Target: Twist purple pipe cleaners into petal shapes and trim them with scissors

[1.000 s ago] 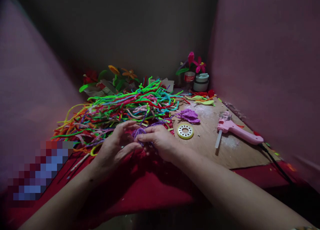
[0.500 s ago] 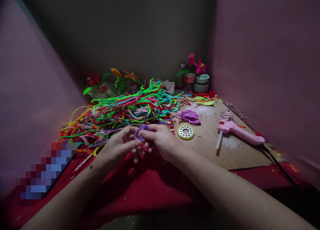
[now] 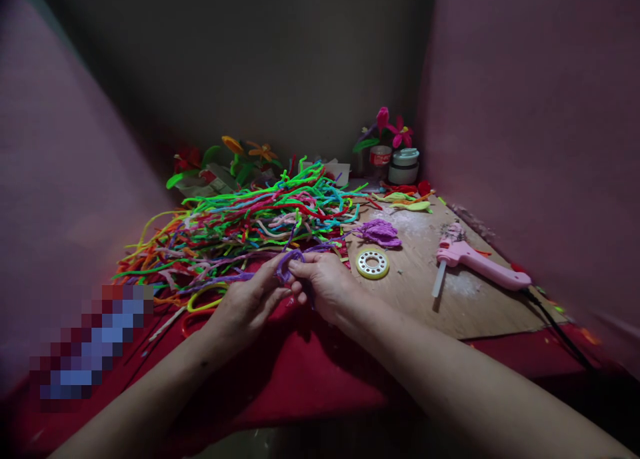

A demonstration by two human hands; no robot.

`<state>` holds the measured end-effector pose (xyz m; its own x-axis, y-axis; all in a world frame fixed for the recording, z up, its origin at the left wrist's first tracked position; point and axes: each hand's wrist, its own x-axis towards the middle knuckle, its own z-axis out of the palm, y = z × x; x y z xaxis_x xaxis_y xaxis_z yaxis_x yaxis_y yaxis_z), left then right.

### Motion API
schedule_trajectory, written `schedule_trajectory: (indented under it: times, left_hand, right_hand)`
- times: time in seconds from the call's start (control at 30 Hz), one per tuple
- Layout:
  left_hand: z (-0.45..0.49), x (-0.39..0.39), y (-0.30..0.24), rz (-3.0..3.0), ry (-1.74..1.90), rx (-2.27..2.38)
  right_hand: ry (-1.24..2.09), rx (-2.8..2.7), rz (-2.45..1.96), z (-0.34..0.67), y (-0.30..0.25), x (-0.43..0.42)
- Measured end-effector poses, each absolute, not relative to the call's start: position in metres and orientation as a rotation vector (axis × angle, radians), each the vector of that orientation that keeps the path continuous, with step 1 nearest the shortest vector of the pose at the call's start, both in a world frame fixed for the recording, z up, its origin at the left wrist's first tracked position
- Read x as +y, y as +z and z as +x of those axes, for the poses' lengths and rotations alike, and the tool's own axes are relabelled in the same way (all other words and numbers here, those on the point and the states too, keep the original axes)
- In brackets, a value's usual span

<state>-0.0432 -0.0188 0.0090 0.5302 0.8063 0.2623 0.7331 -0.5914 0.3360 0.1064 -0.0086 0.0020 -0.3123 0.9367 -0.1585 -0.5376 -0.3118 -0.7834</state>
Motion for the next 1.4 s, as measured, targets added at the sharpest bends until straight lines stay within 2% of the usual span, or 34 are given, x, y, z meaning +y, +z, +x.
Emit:
schedule_trajectory:
  times: [0.13,0.5,0.77,0.93,1.07,1.27,1.4]
  left_hand:
    - [-0.041,-0.019,0.007,2.723,0.359,1.474]
    - [-0.049,-0.012,0.003,2.773,0.053,1.514]
    - [-0.05,-0.011,0.019,2.405,0.197,1.204]
    - [-0.058,-0.008,0.029,2.209,0.135,1.018]
    - [-0.058,-0.004,0.032,2.205,0.339,0.962]
    - [-0.05,-0.006,0.023,1.318,0.613,0.854]
    - [-0.047,-0.007,0.014,1.178,0.663,0.786]
  right_hand:
    - [1.822,-0.774,-0.825,0.105,-0.003,-0.008]
    - [1.881,-1.022,-0.949,0.104,-0.001,-0.012]
    - [1.872,-0.936,-0.946,0.109,0.004,-0.01]
    - [1.833,-0.983,-0.942,0.111,0.003,-0.008]
    - [1.816,-0.983,-0.941,0.111,0.003,-0.009]
    - [1.809,-0.996,-0.863,0.111,0.003,-0.012]
    - [1.776,-1.009,-0.902,0.112,0.004,-0.011]
